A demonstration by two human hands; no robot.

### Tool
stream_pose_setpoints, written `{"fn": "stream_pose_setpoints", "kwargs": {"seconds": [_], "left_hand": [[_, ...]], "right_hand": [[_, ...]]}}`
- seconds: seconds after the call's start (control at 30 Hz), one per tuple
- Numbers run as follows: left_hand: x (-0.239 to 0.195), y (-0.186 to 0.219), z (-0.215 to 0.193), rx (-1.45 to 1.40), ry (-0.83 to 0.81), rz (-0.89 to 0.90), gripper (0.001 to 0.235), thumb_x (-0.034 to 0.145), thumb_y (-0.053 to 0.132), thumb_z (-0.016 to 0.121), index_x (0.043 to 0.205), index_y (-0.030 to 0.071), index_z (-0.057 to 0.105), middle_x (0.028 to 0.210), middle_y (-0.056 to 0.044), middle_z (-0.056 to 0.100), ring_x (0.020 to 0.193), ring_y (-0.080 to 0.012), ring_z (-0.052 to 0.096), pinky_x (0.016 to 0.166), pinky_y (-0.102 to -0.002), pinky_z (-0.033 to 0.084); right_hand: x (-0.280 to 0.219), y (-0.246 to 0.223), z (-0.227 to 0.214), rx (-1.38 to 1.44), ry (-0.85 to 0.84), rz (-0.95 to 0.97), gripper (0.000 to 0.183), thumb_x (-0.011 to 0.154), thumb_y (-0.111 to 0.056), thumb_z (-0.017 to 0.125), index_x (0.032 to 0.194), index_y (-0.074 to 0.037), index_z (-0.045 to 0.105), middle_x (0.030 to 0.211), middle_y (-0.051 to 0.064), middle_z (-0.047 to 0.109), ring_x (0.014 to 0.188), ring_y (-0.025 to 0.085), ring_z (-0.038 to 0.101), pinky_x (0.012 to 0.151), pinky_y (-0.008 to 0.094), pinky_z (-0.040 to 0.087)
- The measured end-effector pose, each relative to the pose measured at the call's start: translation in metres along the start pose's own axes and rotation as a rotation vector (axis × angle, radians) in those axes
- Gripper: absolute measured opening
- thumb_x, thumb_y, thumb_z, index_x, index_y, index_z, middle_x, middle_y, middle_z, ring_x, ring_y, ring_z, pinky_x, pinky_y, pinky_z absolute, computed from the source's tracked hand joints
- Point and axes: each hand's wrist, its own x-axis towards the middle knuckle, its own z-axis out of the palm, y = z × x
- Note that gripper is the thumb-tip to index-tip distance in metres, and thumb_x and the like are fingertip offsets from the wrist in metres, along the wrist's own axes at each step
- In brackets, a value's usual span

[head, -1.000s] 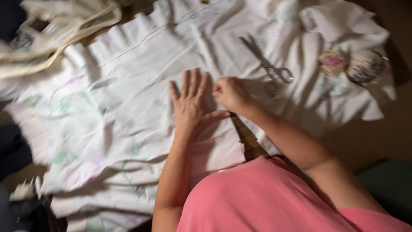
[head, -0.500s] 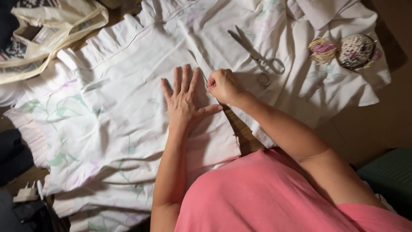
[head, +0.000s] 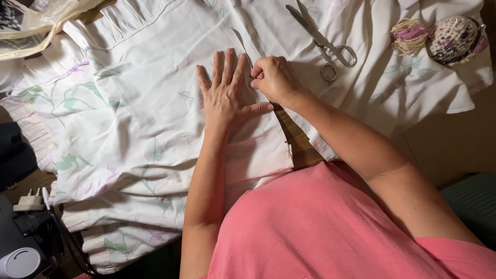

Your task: Measuring, pinning, and cutting a piece of floral fabric on a work table.

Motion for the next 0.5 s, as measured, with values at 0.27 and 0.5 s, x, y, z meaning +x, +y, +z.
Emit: {"fn": "stream_pose_setpoints", "kwargs": {"seconds": [0.27, 0.5], "left_hand": [[0.006, 0.005, -0.016, -0.086, -0.160, -0.112, 0.135, 0.058, 0.102, 0.062, 0.166, 0.029, 0.024, 0.174, -0.003, 0.019, 0.161, -0.0255, 0.007, 0.126, -0.066, -0.004], [0.003, 0.003, -0.014, -0.097, -0.108, -0.100, 0.136, 0.056, 0.103, 0.059, 0.165, 0.028, 0.026, 0.173, -0.004, 0.023, 0.161, -0.0256, 0.010, 0.125, -0.066, -0.005]], "right_hand": [[0.007, 0.010, 0.009, -0.101, -0.021, 0.041, 0.008, 0.078, -0.021, 0.081, 0.083, -0.025, 0.077, 0.073, -0.008, 0.073, 0.082, 0.024, 0.075, 0.071, 0.045, 0.059], [0.016, 0.010, 0.013, -0.128, -0.063, 0.079, 0.012, 0.079, -0.028, 0.082, 0.090, -0.027, 0.076, 0.076, -0.009, 0.075, 0.085, 0.022, 0.075, 0.075, 0.043, 0.059]]}}
